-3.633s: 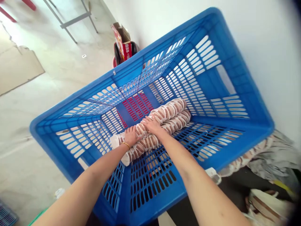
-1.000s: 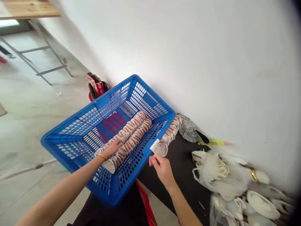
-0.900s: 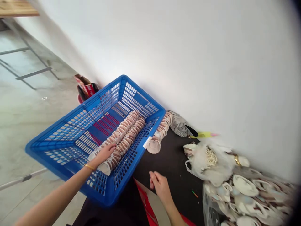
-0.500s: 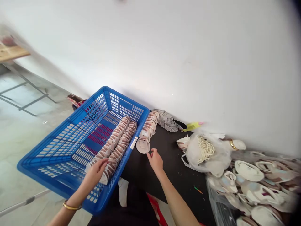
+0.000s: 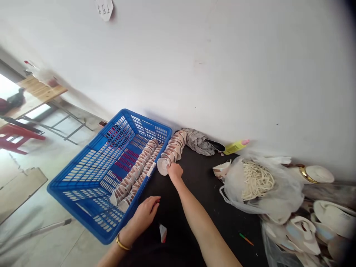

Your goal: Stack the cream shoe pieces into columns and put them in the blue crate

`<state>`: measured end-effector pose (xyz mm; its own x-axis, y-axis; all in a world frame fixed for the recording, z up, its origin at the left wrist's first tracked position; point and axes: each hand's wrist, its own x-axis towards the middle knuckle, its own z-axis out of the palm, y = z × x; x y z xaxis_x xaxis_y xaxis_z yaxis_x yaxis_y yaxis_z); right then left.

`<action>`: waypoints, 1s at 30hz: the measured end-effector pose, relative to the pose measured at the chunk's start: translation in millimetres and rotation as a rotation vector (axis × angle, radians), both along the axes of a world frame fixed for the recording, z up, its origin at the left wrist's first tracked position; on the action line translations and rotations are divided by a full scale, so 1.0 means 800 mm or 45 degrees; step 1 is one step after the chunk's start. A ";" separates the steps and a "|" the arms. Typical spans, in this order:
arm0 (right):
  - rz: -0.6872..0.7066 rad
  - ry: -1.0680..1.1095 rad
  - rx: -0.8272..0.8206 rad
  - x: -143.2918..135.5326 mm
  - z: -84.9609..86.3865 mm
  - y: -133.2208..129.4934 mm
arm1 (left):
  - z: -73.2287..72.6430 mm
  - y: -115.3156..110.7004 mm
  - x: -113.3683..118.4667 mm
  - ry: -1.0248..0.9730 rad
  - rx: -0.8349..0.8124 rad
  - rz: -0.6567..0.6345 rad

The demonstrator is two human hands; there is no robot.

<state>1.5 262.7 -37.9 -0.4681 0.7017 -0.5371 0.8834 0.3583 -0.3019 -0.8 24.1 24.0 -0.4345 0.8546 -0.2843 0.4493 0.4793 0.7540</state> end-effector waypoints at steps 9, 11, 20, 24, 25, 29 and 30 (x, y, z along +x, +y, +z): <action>-0.071 0.157 0.030 0.016 -0.008 -0.009 | -0.081 0.118 -0.059 -0.083 -0.071 0.119; -0.033 0.204 0.001 0.028 -0.008 -0.009 | -0.096 0.156 -0.073 -0.109 -0.080 0.127; -0.097 0.244 -0.046 0.200 0.025 -0.063 | -0.095 0.122 -0.065 -0.193 -0.082 0.044; -0.328 0.181 -0.062 0.294 0.036 -0.130 | -0.094 0.058 -0.030 -0.306 -0.153 -0.162; -0.399 0.159 -0.059 0.312 0.037 -0.149 | -0.095 0.046 -0.021 -0.336 -0.166 -0.228; -0.658 0.107 -0.036 0.353 0.035 -0.226 | -0.096 0.030 0.003 -0.397 -0.187 -0.476; -0.702 0.111 -0.043 0.357 0.033 -0.242 | -0.096 0.033 0.005 -0.396 -0.189 -0.530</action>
